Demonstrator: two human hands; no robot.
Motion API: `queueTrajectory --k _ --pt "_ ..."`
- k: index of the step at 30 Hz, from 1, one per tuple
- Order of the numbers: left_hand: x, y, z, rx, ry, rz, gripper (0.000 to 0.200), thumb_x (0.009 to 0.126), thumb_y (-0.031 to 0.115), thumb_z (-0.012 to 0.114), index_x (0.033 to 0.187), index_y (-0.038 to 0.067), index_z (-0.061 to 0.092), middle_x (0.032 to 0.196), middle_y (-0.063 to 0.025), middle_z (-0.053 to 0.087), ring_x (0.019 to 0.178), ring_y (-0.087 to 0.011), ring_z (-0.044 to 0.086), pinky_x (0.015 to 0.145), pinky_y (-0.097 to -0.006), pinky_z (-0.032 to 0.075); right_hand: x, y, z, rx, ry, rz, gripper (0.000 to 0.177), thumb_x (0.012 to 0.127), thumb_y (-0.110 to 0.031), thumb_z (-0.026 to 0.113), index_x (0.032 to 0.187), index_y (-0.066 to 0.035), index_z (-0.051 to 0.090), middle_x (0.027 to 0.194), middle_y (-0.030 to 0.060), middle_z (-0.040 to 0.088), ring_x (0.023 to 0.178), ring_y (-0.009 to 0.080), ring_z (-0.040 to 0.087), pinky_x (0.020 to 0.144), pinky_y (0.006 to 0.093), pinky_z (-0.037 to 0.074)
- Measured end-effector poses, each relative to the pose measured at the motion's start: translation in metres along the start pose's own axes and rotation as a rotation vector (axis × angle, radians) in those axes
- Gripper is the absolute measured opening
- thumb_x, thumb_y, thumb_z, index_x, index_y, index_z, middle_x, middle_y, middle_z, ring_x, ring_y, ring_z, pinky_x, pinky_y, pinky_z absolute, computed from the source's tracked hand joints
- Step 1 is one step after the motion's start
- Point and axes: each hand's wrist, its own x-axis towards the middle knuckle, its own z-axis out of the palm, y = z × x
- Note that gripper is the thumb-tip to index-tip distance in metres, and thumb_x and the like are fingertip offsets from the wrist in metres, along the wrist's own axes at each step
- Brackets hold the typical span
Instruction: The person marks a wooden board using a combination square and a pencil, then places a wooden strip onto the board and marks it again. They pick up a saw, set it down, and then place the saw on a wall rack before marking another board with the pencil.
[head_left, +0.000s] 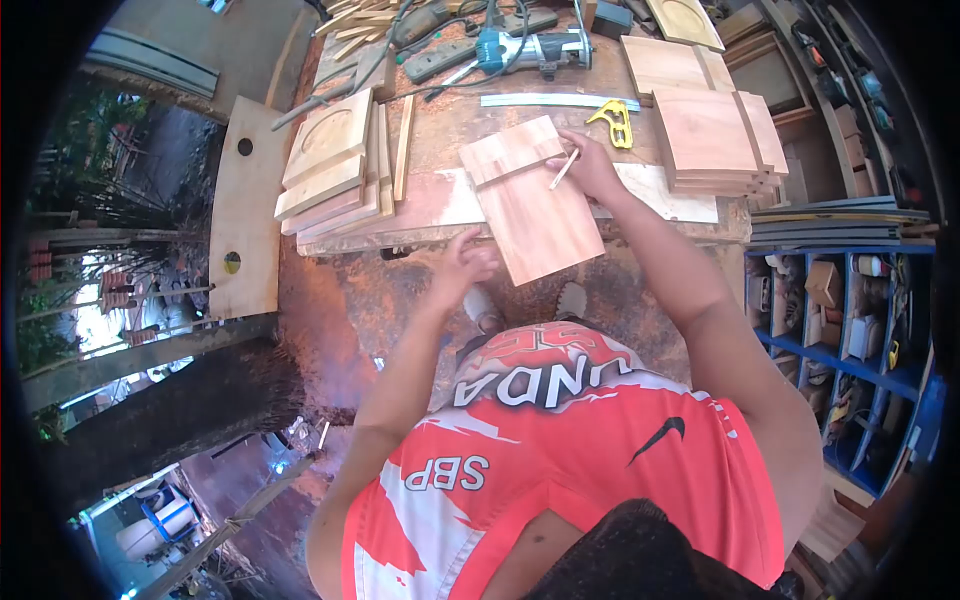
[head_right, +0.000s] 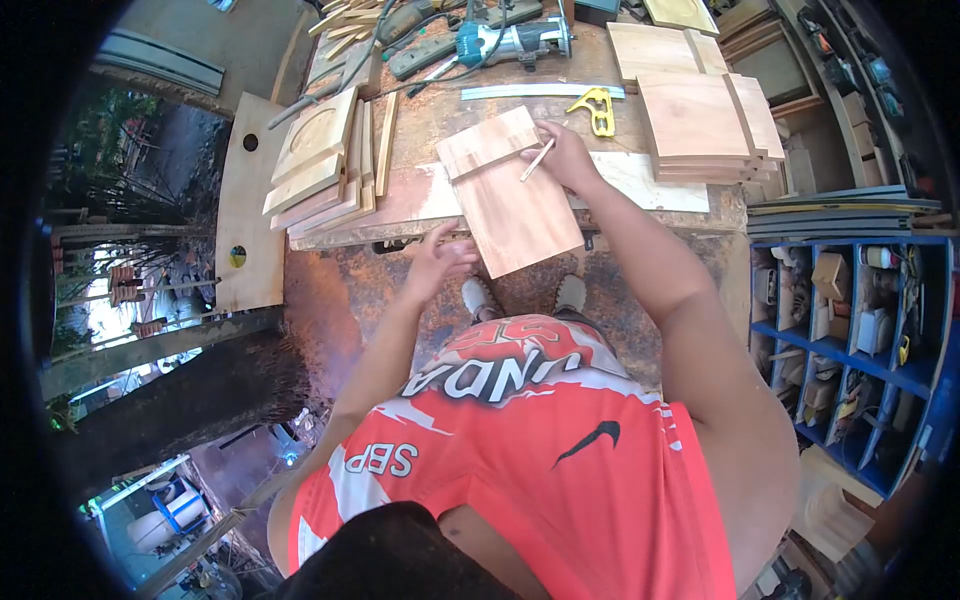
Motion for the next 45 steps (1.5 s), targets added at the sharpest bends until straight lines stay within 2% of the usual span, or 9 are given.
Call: queueTrajectory --k 5,11,17,20,21,23,26,33,45 --pt "0.016 -0.001 0.04 0.064 0.049 0.115 0.082 0.087 0.002 0.063 0.152 0.007 0.013 0.097 -0.0114 0.063 0.08 -0.0147 0.063 0.068 -0.0272 0.054 0.028 0.011 -0.024 -0.666 0.521 -0.283 0.05 0.077 -0.04 0.077 0.115 -0.012 0.06 0.098 0.0208 0.06 0.092 0.0378 0.059 0.08 0.0478 0.048" --pt "0.024 0.01 0.041 0.11 0.032 0.114 0.087 0.088 0.0 0.062 0.154 0.01 0.006 0.086 -0.0092 0.064 0.073 -0.0137 0.063 0.064 -0.0253 0.054 0.075 0.035 -0.063 -0.991 0.387 -0.089 0.041 0.081 -0.029 0.073 0.106 -0.003 0.055 0.1 0.0241 0.062 0.095 0.0408 0.061 0.083 0.0482 0.05" --pt "0.013 0.021 0.012 0.479 0.036 0.117 0.063 0.09 0.004 0.061 0.147 0.007 0.034 0.092 -0.008 0.065 0.075 -0.0125 0.061 0.069 -0.0266 0.053 0.081 0.012 -0.073 -0.813 0.321 0.01 0.04 0.078 -0.02 0.073 0.109 -0.004 0.055 0.105 0.0221 0.065 0.104 0.0383 0.062 0.085 0.0483 0.051" --pt "-0.034 0.067 0.033 0.453 0.312 0.409 0.037 0.089 0.007 0.062 0.126 0.004 0.057 0.098 -0.0099 0.065 0.09 -0.0176 0.062 0.079 -0.0312 0.051 0.052 0.0 -0.075 -0.649 0.378 -0.086 0.047 0.074 -0.017 0.079 0.111 -0.003 0.053 0.11 0.0235 0.063 0.1 0.0359 0.063 0.082 0.044 0.051" --pt "-0.041 0.079 0.036 0.453 0.309 0.413 0.037 0.089 0.007 0.062 0.126 0.004 0.057 0.098 -0.0099 0.065 0.09 -0.0176 0.062 0.079 -0.0312 0.051 0.038 -0.006 -0.076 -0.65 0.382 -0.087 0.047 0.074 -0.017 0.079 0.111 -0.003 0.053 0.11 0.0235 0.063 0.1 0.0359 0.063 0.082 0.044 0.051" --pt "-0.053 0.099 0.039 0.945 0.376 1.001 0.036 0.085 0.006 0.063 0.121 0.004 0.059 0.107 -0.0147 0.063 0.099 -0.027 0.06 0.088 -0.0377 0.047 0.002 -0.02 -0.07 -0.433 0.442 -0.201 0.044 0.075 -0.012 0.078 0.109 -0.003 0.051 0.103 0.0236 0.062 0.094 0.0363 0.063 0.08 0.0437 0.049" --pt "-0.064 0.134 0.062 1.059 0.35 1.167 0.04 0.083 0.011 0.066 0.122 0.005 0.057 0.114 -0.0179 0.059 0.109 -0.0346 0.055 0.095 -0.0435 0.042 -0.058 -0.029 -0.029 -0.416 0.406 -0.347 0.044 0.075 -0.011 0.077 0.107 -0.004 0.048 0.095 0.0224 0.058 0.09 0.0368 0.06 0.076 0.0434 0.048" --pt "-0.011 0.09 0.054 1.329 0.216 0.369 0.054 0.085 0.038 0.067 0.131 0.013 0.053 0.109 -0.0168 0.062 0.099 -0.0357 0.062 0.083 -0.0436 0.049 -0.103 -0.016 0.072 -0.295 0.109 -0.558 0.044 0.075 -0.011 0.076 0.107 -0.006 0.046 0.095 0.0221 0.054 0.089 0.0388 0.058 0.074 0.0456 0.049" --pt "0.032 0.062 -0.03 1.225 0.217 0.54 0.035 0.087 0.036 0.064 0.119 0.021 0.066 0.089 -0.0099 0.063 0.083 -0.0286 0.063 0.075 -0.0392 0.05 -0.039 0.012 0.059 -0.331 0.147 -0.535 0.036 0.085 -0.025 0.07 0.112 -0.007 0.055 0.098 0.0188 0.062 0.092 0.0375 0.059 0.079 0.0449 0.048"
